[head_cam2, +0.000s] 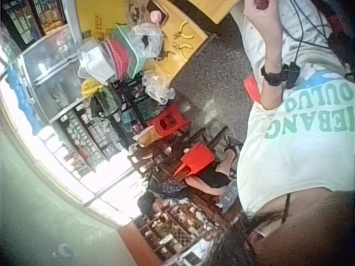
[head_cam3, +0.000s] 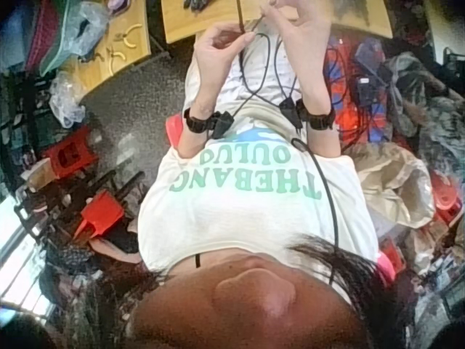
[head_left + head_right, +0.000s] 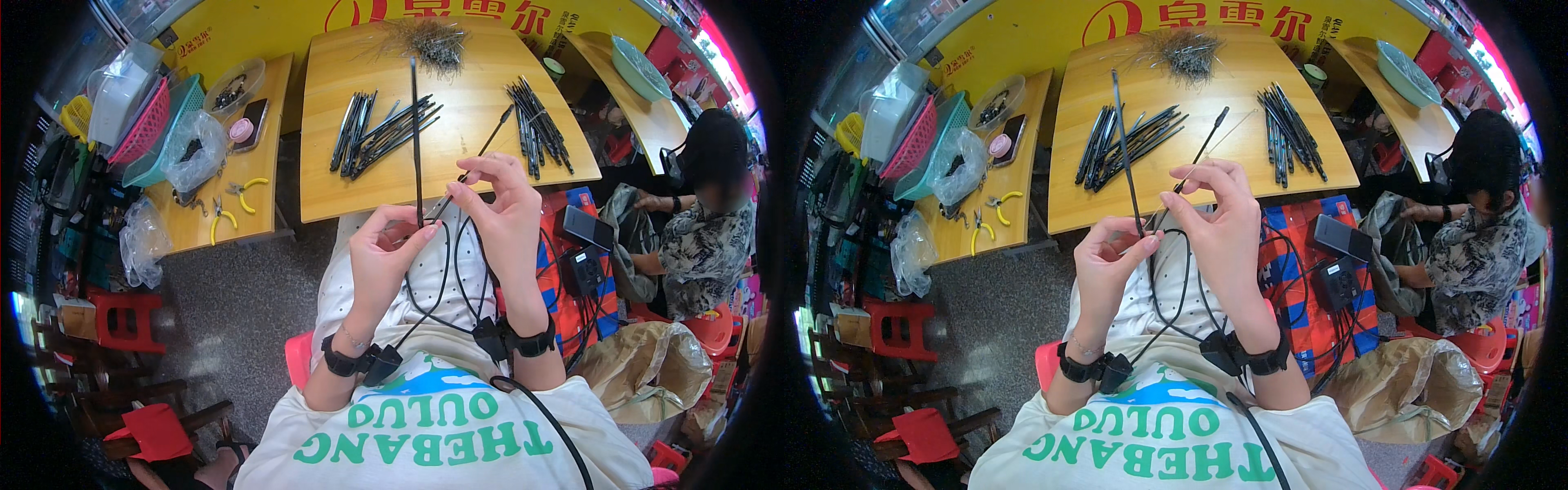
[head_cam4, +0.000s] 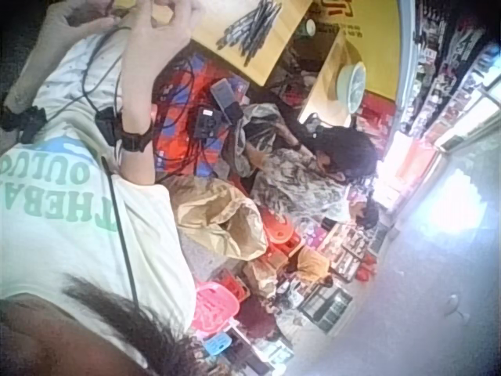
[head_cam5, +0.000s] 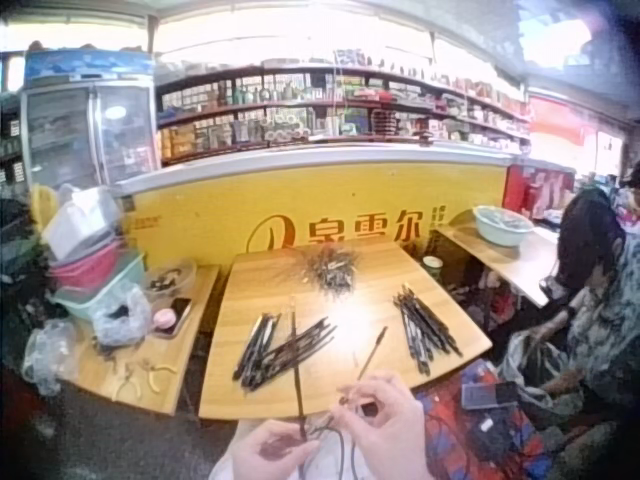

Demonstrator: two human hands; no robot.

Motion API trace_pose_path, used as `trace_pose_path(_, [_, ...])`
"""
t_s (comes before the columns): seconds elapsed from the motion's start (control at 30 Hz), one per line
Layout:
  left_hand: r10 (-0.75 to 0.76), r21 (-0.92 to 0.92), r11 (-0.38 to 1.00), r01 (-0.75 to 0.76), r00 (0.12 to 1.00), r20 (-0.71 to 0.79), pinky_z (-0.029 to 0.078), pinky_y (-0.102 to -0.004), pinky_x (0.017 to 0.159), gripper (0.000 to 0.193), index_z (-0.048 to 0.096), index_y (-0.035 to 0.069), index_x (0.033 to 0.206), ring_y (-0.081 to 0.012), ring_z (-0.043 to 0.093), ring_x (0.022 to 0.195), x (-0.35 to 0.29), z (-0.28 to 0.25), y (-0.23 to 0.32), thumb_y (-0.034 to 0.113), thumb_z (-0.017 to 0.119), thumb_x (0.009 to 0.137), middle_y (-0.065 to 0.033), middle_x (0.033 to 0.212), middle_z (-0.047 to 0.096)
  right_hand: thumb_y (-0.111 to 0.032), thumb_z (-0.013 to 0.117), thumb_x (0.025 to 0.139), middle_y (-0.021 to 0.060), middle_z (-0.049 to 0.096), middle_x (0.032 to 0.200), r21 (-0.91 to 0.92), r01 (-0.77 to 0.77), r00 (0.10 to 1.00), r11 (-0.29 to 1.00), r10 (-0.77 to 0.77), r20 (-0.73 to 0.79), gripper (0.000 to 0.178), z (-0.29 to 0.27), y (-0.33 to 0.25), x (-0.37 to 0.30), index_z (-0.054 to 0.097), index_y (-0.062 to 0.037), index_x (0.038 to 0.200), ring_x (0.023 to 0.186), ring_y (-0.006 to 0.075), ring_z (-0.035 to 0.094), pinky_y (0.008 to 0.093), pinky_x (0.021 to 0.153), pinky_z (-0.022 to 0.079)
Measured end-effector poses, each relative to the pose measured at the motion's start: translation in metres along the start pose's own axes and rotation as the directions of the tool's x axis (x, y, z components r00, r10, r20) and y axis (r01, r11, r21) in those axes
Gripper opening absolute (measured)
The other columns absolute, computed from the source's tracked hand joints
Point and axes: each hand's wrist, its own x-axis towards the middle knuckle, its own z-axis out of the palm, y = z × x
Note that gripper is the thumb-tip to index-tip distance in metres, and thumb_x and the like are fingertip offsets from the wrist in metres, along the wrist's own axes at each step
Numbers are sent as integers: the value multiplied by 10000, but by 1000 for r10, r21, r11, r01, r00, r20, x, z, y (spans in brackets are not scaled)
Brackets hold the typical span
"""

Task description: Insert thin metal rods into specialized black plastic brackets to assemble larger components.

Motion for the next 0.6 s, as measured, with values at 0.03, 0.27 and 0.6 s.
trace_pose_path(0.03, [-5,48,999,5,1000,9,527,-262,773,198,596,-14,947,-173,647,895,0,-1,0,-42,691,775,-73,926,627,72,675,737,75,520,999,-15,12,1000,1000,-12,2,265,-1,0,1,614,24,990,861,119,562,218,701,564])
trace_pose_path(0.27, [-42,153,988,33,997,59,523,-243,746,236,625,-22,968,-123,629,849,-1,2,-3,-36,715,751,-63,923,634,115,664,719,66,555,988,159,-84,996,984,81,24,360,-1,5,2,593,30,1061,937,135,592,204,685,531])
trace_pose_path(0.6, [-107,115,989,96,990,95,508,-221,722,260,626,-2,969,-96,611,835,0,1,0,-29,735,734,-39,883,635,131,650,722,61,591,967,260,-132,991,957,123,48,435,-1,-3,2,549,17,1129,905,130,591,227,682,520])
